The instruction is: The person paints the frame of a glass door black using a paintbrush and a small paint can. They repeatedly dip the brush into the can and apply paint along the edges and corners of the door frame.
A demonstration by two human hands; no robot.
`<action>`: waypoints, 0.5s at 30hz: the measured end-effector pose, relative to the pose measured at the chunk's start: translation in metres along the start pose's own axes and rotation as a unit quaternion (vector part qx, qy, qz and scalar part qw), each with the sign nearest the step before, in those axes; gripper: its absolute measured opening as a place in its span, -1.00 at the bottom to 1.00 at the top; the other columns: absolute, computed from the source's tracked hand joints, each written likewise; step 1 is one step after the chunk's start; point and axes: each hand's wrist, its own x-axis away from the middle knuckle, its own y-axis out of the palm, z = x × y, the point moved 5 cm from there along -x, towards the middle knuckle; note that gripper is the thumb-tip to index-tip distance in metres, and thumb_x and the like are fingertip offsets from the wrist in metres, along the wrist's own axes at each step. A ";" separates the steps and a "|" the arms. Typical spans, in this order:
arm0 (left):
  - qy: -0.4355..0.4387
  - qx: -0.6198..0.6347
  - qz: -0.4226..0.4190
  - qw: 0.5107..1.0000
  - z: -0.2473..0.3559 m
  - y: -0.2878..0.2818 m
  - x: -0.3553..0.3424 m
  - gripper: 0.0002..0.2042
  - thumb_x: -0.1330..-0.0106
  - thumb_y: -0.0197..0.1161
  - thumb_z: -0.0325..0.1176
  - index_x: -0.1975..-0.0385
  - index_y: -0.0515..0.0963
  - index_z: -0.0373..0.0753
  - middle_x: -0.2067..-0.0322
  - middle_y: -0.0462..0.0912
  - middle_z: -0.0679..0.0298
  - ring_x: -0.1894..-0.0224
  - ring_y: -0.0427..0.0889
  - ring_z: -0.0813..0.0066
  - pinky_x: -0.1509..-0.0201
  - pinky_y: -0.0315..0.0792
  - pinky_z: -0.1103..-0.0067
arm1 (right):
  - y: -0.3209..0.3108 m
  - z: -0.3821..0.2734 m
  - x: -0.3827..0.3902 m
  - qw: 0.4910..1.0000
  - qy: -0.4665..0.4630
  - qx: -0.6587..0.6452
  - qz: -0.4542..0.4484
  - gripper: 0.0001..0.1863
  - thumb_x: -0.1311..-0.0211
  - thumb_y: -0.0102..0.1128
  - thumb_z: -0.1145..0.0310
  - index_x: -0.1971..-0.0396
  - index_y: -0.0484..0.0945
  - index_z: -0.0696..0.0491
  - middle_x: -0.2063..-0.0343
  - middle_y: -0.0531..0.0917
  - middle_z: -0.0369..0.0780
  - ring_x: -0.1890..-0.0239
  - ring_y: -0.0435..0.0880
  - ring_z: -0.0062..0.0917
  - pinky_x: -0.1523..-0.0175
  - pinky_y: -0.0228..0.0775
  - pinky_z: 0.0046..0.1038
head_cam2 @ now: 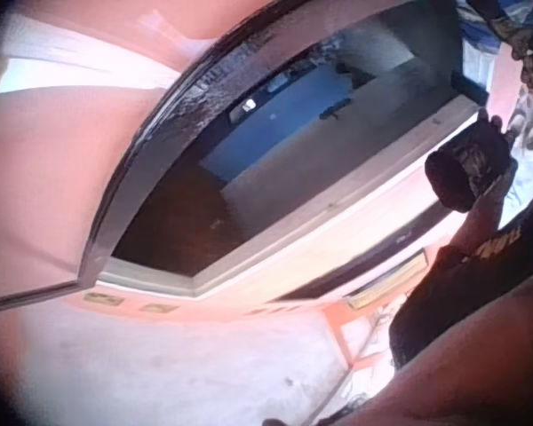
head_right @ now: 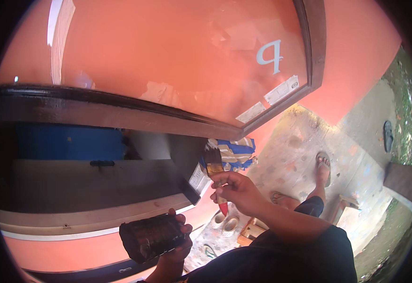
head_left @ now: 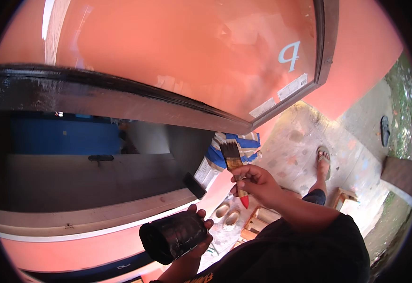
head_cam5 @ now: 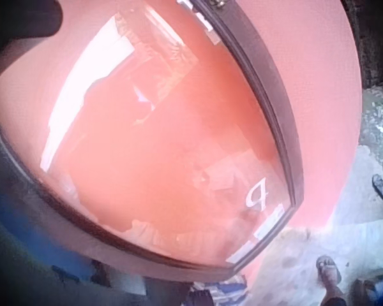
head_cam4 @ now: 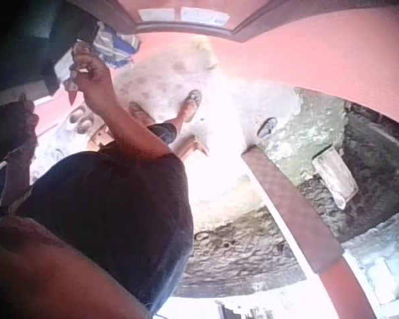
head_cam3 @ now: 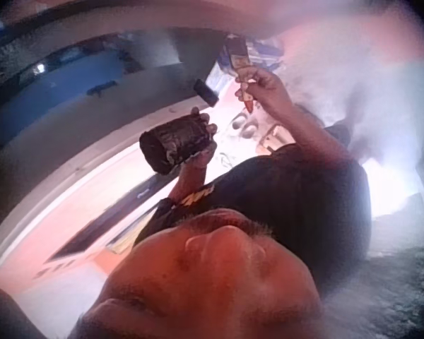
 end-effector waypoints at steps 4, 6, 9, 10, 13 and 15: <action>0.017 0.021 -0.025 0.999 0.000 -0.008 -0.004 -0.33 -0.35 0.12 -0.02 -0.38 0.10 -0.16 -0.30 0.22 0.16 -0.25 0.27 0.12 0.13 0.52 0.35 | -0.022 -0.013 0.015 0.980 0.108 -0.157 -0.050 -0.34 -0.02 -0.17 0.81 -0.23 0.29 0.20 -0.01 0.51 -0.09 -0.18 0.47 -0.27 -0.33 0.20 -0.26; 0.031 0.031 -0.028 0.999 -0.004 -0.015 -0.004 -0.32 -0.35 0.12 -0.01 -0.39 0.09 -0.16 -0.30 0.22 0.16 -0.26 0.27 0.10 0.12 0.52 0.34 | -0.023 -0.022 0.023 0.986 0.131 -0.087 -0.057 -0.34 -0.01 -0.19 0.81 -0.23 0.29 0.19 -0.03 0.49 -0.09 -0.20 0.45 -0.27 -0.33 0.19 -0.26; 0.053 0.049 -0.037 0.997 -0.013 -0.011 -0.011 -0.30 -0.35 0.12 -0.01 -0.40 0.05 -0.16 -0.31 0.20 0.11 -0.28 0.27 0.05 0.11 0.52 0.32 | -0.023 -0.043 0.029 0.981 0.154 0.111 -0.045 -0.45 -0.14 -0.01 0.75 -0.19 0.32 0.19 0.03 0.53 -0.14 -0.08 0.55 -0.40 -0.21 0.35 -0.39; 0.063 0.054 -0.040 0.996 -0.016 -0.009 -0.013 -0.30 -0.35 0.12 -0.01 -0.39 0.05 -0.16 -0.31 0.20 0.10 -0.28 0.27 0.04 0.10 0.52 0.31 | -0.019 -0.051 0.030 0.967 0.173 0.183 -0.023 -0.48 -0.16 0.05 0.73 -0.18 0.34 0.20 0.05 0.55 -0.16 -0.04 0.57 -0.44 -0.16 0.39 -0.44; 0.093 0.088 -0.043 0.991 -0.030 -0.003 -0.020 -0.29 -0.33 0.15 0.01 -0.38 0.06 -0.17 -0.28 0.21 0.07 -0.30 0.25 0.02 0.09 0.52 0.27 | -0.018 -0.076 0.038 0.927 0.111 0.359 0.020 -0.55 -0.12 0.32 0.57 -0.06 0.48 0.12 0.14 0.63 -0.19 0.12 0.68 -0.52 0.00 0.49 -0.55; 0.111 0.108 -0.038 0.987 -0.040 -0.004 -0.024 -0.29 -0.32 0.15 0.02 -0.37 0.07 -0.17 -0.28 0.22 0.07 -0.30 0.25 0.01 0.10 0.52 0.26 | -0.017 -0.101 0.037 0.885 0.030 0.464 0.003 -0.60 -0.11 0.34 0.54 0.01 0.53 0.10 0.16 0.65 -0.16 0.13 0.69 -0.52 0.03 0.50 -0.54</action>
